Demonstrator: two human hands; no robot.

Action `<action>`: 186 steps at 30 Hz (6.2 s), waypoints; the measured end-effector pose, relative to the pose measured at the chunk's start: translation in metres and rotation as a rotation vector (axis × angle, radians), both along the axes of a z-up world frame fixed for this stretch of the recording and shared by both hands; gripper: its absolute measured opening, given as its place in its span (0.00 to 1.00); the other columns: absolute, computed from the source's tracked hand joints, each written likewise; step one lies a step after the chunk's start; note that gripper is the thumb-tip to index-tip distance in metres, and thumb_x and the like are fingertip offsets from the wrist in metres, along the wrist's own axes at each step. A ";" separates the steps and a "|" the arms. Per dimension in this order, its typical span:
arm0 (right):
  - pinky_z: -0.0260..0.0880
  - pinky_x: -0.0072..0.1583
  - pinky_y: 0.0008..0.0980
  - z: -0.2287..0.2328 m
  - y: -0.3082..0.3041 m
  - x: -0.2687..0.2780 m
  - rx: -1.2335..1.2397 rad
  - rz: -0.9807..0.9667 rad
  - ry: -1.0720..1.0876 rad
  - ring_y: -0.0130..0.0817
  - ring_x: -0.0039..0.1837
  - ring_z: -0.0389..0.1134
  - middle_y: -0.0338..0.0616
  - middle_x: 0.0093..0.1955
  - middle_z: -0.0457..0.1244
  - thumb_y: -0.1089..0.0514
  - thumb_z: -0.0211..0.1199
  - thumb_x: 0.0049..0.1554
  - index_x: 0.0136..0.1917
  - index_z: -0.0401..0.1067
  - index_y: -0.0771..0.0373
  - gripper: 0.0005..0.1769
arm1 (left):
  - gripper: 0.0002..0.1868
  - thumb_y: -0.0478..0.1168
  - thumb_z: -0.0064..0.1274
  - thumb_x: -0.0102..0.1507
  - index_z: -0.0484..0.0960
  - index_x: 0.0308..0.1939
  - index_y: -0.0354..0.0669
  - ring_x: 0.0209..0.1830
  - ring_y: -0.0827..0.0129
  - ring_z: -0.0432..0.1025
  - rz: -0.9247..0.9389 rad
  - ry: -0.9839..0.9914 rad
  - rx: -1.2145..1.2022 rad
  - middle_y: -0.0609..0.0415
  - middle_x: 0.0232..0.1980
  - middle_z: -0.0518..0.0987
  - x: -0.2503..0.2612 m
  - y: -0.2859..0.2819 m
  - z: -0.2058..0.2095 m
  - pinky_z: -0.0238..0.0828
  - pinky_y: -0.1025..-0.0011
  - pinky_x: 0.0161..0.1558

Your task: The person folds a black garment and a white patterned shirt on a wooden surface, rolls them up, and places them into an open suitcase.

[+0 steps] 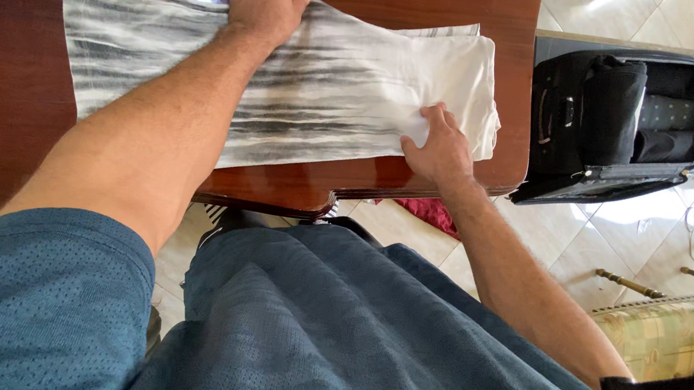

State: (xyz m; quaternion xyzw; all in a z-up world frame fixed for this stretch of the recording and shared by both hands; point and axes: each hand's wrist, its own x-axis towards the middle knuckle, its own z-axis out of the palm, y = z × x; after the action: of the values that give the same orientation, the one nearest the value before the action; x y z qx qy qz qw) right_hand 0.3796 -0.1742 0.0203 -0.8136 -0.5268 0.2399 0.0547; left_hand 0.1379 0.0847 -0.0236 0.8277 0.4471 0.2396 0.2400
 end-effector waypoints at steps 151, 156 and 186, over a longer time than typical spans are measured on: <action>0.34 0.85 0.52 -0.028 0.064 0.097 0.319 0.358 0.020 0.50 0.89 0.36 0.54 0.89 0.39 0.45 0.46 0.71 0.87 0.45 0.57 0.36 | 0.72 0.86 0.50 0.50 0.22 0.81 0.69 0.80 0.42 0.06 -0.099 0.695 -0.537 0.49 0.83 0.12 0.116 -0.151 0.027 0.07 0.25 0.72; 0.37 0.84 0.52 -0.031 0.031 0.104 0.346 0.316 -0.035 0.51 0.88 0.38 0.56 0.88 0.41 0.48 0.43 0.71 0.86 0.45 0.62 0.35 | 0.73 0.86 0.50 0.50 0.20 0.81 0.67 0.79 0.41 0.05 -0.105 0.709 -0.551 0.47 0.82 0.11 0.118 -0.150 0.021 0.06 0.24 0.71; 0.34 0.83 0.47 -0.030 0.029 0.096 0.206 0.313 -0.126 0.44 0.87 0.33 0.50 0.88 0.35 0.45 0.40 0.69 0.86 0.39 0.62 0.38 | 0.63 0.83 0.43 0.59 0.27 0.83 0.64 0.84 0.41 0.16 0.025 0.626 -0.347 0.44 0.84 0.20 0.089 -0.173 0.011 0.18 0.22 0.72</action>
State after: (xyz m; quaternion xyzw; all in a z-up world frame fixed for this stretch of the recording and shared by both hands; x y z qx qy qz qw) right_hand 0.4758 -0.1454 -0.0095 -0.7252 -0.6711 0.1390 0.0667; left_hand 0.2272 -0.0879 -0.0127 0.8023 0.5432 -0.1020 0.2255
